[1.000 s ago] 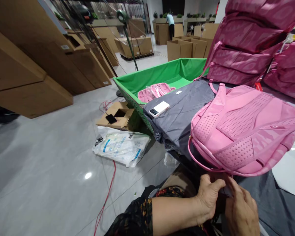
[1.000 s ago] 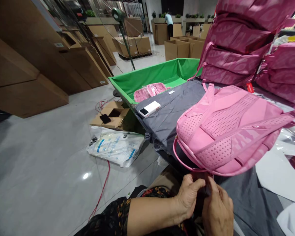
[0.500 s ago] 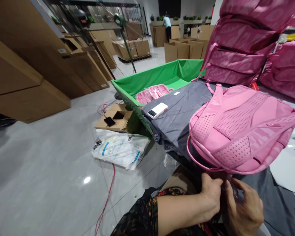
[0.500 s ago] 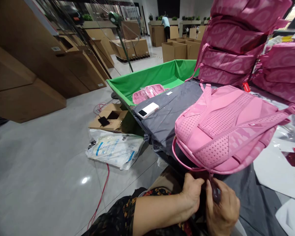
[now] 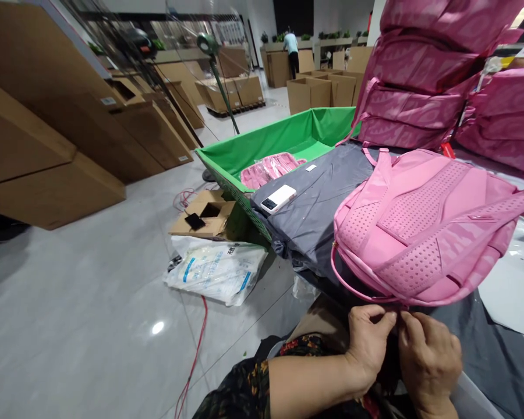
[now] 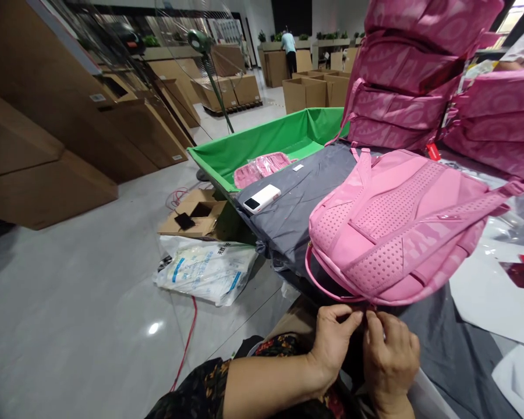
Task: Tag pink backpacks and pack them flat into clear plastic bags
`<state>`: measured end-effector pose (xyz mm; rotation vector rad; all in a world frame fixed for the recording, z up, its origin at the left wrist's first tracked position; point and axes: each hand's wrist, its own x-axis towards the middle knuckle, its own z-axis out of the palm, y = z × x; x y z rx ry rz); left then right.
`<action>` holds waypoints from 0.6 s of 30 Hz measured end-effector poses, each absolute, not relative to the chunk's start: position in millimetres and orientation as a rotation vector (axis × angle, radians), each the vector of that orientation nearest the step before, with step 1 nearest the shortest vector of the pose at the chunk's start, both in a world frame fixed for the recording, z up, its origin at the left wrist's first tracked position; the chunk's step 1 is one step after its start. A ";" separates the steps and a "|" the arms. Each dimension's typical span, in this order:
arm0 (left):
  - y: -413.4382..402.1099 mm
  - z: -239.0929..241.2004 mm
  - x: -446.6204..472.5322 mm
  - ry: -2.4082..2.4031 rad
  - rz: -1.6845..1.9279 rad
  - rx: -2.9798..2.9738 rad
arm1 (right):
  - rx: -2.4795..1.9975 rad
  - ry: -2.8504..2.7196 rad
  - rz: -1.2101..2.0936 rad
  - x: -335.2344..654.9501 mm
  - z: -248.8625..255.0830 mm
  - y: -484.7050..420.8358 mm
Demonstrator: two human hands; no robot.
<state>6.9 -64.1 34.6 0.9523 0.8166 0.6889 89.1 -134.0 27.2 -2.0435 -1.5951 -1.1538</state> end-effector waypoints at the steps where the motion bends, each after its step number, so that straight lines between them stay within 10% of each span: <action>1: -62.7 36.0 7.7 0.811 0.687 0.962 | -2.070 -1.629 -1.119 86.0 28.7 -135.0; 18: -57.1 23.8 -11.9 0.681 0.509 0.831 | -1.996 -1.370 -0.719 89.5 28.8 -140.0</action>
